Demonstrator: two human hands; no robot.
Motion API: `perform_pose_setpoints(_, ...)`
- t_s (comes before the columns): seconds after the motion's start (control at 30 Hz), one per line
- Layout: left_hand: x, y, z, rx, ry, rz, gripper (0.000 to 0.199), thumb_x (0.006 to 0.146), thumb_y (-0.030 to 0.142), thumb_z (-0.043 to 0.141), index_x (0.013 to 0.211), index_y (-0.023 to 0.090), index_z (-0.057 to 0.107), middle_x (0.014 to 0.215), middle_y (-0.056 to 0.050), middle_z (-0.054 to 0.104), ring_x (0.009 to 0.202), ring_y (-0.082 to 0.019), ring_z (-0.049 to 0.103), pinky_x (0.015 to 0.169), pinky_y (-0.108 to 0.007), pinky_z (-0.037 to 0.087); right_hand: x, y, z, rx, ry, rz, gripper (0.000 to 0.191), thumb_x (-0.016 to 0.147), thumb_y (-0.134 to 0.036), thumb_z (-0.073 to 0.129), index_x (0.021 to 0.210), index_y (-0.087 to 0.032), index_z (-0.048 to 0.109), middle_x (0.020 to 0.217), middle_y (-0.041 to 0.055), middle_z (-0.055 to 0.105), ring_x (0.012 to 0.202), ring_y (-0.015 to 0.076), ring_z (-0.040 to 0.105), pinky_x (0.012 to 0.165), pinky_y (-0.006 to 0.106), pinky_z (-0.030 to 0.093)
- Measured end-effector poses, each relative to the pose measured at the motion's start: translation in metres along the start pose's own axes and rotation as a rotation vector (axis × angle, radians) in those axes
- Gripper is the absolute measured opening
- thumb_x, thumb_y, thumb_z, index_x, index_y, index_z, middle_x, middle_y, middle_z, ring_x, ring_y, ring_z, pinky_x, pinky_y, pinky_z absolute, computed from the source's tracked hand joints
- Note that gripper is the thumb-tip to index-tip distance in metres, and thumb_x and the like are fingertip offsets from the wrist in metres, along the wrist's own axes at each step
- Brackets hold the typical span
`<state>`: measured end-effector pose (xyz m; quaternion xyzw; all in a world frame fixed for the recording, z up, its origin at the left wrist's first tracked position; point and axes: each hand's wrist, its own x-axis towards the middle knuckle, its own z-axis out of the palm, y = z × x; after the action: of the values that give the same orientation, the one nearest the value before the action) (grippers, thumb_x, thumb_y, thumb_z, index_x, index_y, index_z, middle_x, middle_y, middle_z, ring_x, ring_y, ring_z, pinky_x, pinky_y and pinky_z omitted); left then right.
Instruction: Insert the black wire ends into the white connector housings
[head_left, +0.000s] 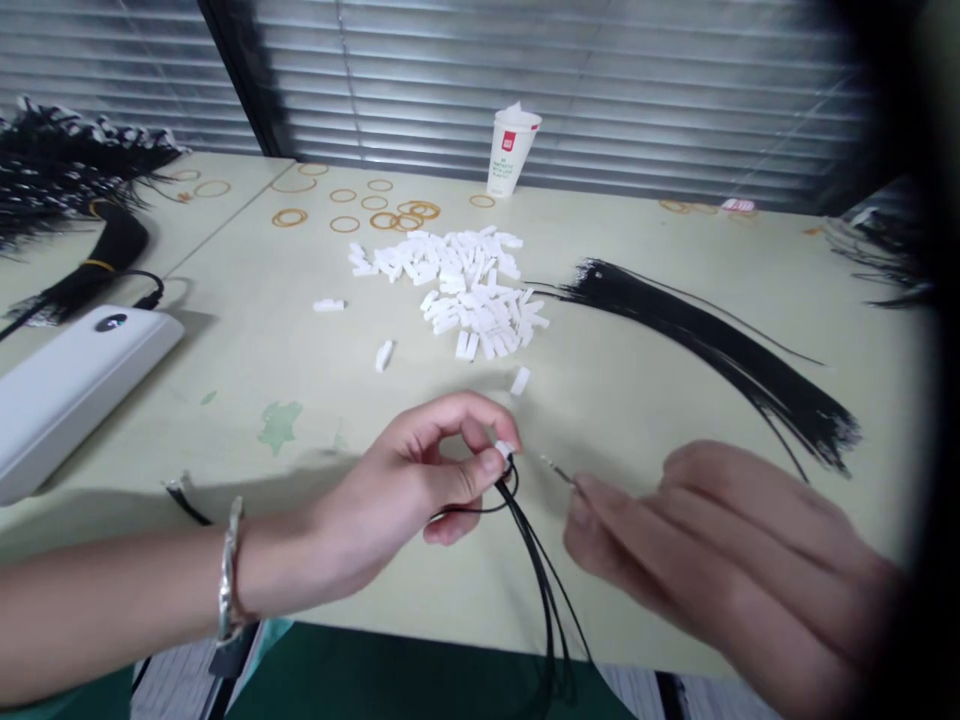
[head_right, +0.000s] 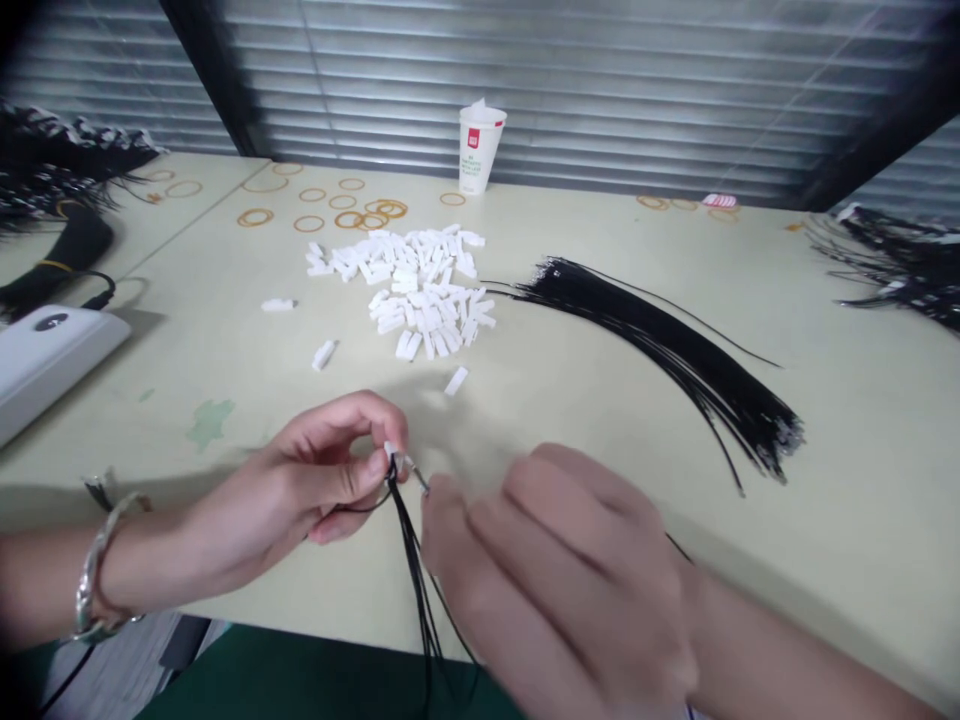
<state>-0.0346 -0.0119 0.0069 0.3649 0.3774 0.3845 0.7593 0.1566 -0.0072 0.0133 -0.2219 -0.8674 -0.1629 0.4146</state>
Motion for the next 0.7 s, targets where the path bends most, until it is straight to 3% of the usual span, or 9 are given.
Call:
perform_pose_setpoints(0.03, 0.000, -0.001, 0.000, -0.007, -0.024, -0.009, 0.002, 0.085, 0.017, 0.056, 0.083, 0.018, 0.055, 0.067, 0.005, 0.042, 0.045, -0.001, 0.030, 0.041, -0.016, 0.024, 0.000, 0.005, -0.001, 0.006, 0.016, -0.025, 0.016, 0.076, -0.016, 0.066, 0.064, -0.017, 0.057, 0.044, -0.0026, 0.048, 0.047, 0.0125, 0.044, 0.045, 0.032, 0.037)
perform_pose_setpoints(0.13, -0.001, -0.002, 0.001, -0.046, -0.071, -0.023, 0.003, 0.085, 0.017, 0.056, 0.083, 0.018, 0.055, 0.066, 0.005, 0.042, 0.043, -0.001, 0.028, 0.040, -0.016, 0.024, 0.000, 0.019, -0.006, 0.044, -0.184, -0.108, 0.011, 0.072, -0.010, 0.069, 0.072, -0.015, 0.059, 0.048, -0.0011, 0.053, 0.047, 0.0131, 0.046, 0.044, 0.032, 0.038)
perform_pose_setpoints(0.2, -0.001, -0.001, 0.000, -0.077, -0.101, -0.032, 0.003, 0.085, 0.017, 0.056, 0.083, 0.018, 0.055, 0.066, 0.005, 0.043, 0.042, 0.000, 0.027, 0.041, -0.015, 0.024, -0.001, 0.021, -0.009, 0.059, -0.240, -0.109, 0.011, 0.072, -0.009, 0.068, 0.079, -0.013, 0.061, 0.052, 0.0009, 0.058, 0.049, 0.0141, 0.050, 0.045, 0.033, 0.040)
perform_pose_setpoints(0.27, -0.002, -0.001, 0.000, -0.099, -0.122, -0.040, 0.003, 0.085, 0.016, 0.056, 0.083, 0.018, 0.055, 0.068, 0.005, 0.046, 0.041, 0.001, 0.028, 0.040, -0.015, 0.024, -0.002, 0.016, -0.008, 0.067, -0.209, -0.109, 0.010, 0.074, -0.011, 0.068, 0.081, -0.012, 0.061, 0.051, 0.0002, 0.058, 0.048, 0.0136, 0.050, 0.045, 0.033, 0.040)
perform_pose_setpoints(0.47, -0.002, -0.001, 0.001, -0.133, -0.144, -0.061, 0.003, 0.086, 0.017, 0.054, 0.086, 0.019, 0.055, 0.072, 0.004, 0.047, 0.041, 0.001, 0.031, 0.039, -0.014, 0.025, -0.005, 0.000, 0.003, 0.067, -0.014, 0.137, 0.007, 0.077, -0.016, 0.065, 0.071, -0.016, 0.063, 0.047, -0.0033, 0.055, 0.046, 0.0106, 0.045, 0.046, 0.032, 0.040)
perform_pose_setpoints(0.63, -0.002, -0.002, 0.000, -0.132, -0.158, -0.063, 0.002, 0.085, 0.017, 0.055, 0.087, 0.019, 0.055, 0.075, 0.004, 0.047, 0.042, 0.001, 0.033, 0.039, -0.014, 0.027, 0.003, 0.009, -0.007, 0.156, -0.203, 0.008, 0.005, 0.071, -0.014, 0.071, 0.073, -0.013, 0.066, 0.051, -0.0025, 0.061, 0.045, 0.0097, 0.050, 0.043, 0.029, 0.043)
perform_pose_setpoints(0.7, -0.003, -0.002, 0.000, -0.123, -0.155, -0.061, 0.002, 0.086, 0.017, 0.054, 0.087, 0.019, 0.055, 0.076, 0.004, 0.047, 0.042, 0.001, 0.033, 0.040, -0.014, 0.027, 0.005, 0.011, -0.011, 0.150, -0.223, -0.003, 0.008, 0.070, -0.014, 0.072, 0.075, -0.012, 0.067, 0.052, -0.0025, 0.062, 0.045, 0.0098, 0.050, 0.043, 0.029, 0.044)
